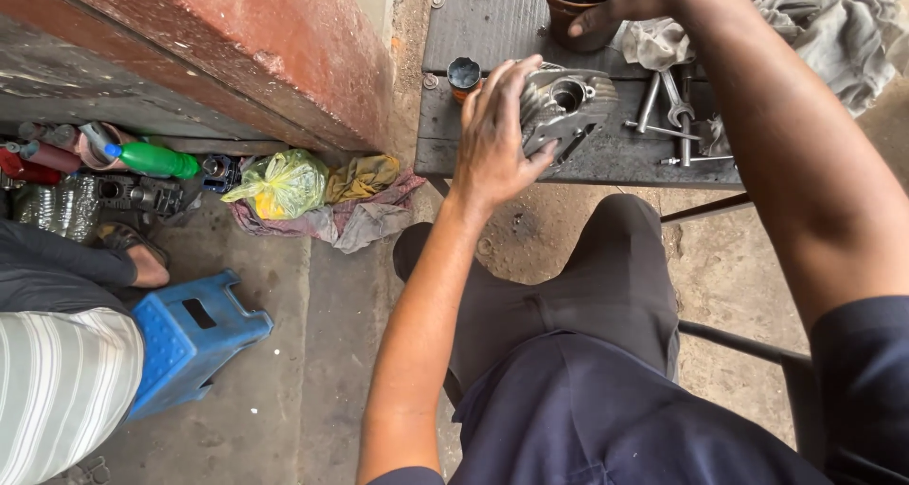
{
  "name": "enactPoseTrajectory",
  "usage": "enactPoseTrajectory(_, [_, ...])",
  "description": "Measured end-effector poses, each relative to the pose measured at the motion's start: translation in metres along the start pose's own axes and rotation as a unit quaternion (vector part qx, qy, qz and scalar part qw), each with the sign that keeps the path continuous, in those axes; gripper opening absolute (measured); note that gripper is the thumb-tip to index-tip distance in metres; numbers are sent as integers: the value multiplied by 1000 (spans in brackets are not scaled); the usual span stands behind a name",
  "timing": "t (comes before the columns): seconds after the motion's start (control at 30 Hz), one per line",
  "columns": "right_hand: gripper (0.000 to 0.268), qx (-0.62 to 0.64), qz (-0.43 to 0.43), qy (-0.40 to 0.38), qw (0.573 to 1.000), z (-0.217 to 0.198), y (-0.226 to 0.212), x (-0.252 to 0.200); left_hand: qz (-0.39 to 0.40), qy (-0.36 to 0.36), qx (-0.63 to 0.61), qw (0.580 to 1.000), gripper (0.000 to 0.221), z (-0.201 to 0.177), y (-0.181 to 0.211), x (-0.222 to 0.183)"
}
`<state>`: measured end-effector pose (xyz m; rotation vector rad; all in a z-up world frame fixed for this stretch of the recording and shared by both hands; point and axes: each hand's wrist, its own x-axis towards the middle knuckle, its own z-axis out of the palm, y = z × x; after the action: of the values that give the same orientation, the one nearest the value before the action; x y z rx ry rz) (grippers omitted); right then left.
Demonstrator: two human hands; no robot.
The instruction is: Inspecting and cleaning motorcycle engine valves and cylinder head components.
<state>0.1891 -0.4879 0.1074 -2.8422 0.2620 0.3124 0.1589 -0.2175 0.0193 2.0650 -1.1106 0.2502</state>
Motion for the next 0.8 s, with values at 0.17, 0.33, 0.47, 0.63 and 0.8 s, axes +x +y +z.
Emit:
enactPoseTrajectory(0.17, [77, -50, -7, -3, 999, 21, 8, 17, 10, 11, -4, 1000, 112, -9, 11, -2])
enactPoseTrajectory(0.33, [64, -36, 7, -21, 999, 17, 15, 7, -9, 8, -19, 1000, 110, -10, 13, -1])
enactPoseTrajectory(0.47, [52, -11, -10, -36, 999, -8, -1, -30, -1, 14, -22, 1000, 111, -9, 12, -2])
enactPoseTrajectory(0.63, [48, -21, -16, 6, 1000, -35, -15, -73, 7, 23, -13, 1000, 111, -6, 9, -4])
enactPoseTrajectory(0.8, [45, -57, -9, 30, 998, -51, -32, -110, 23, 23, 3, 999, 112, 2, 0, -9])
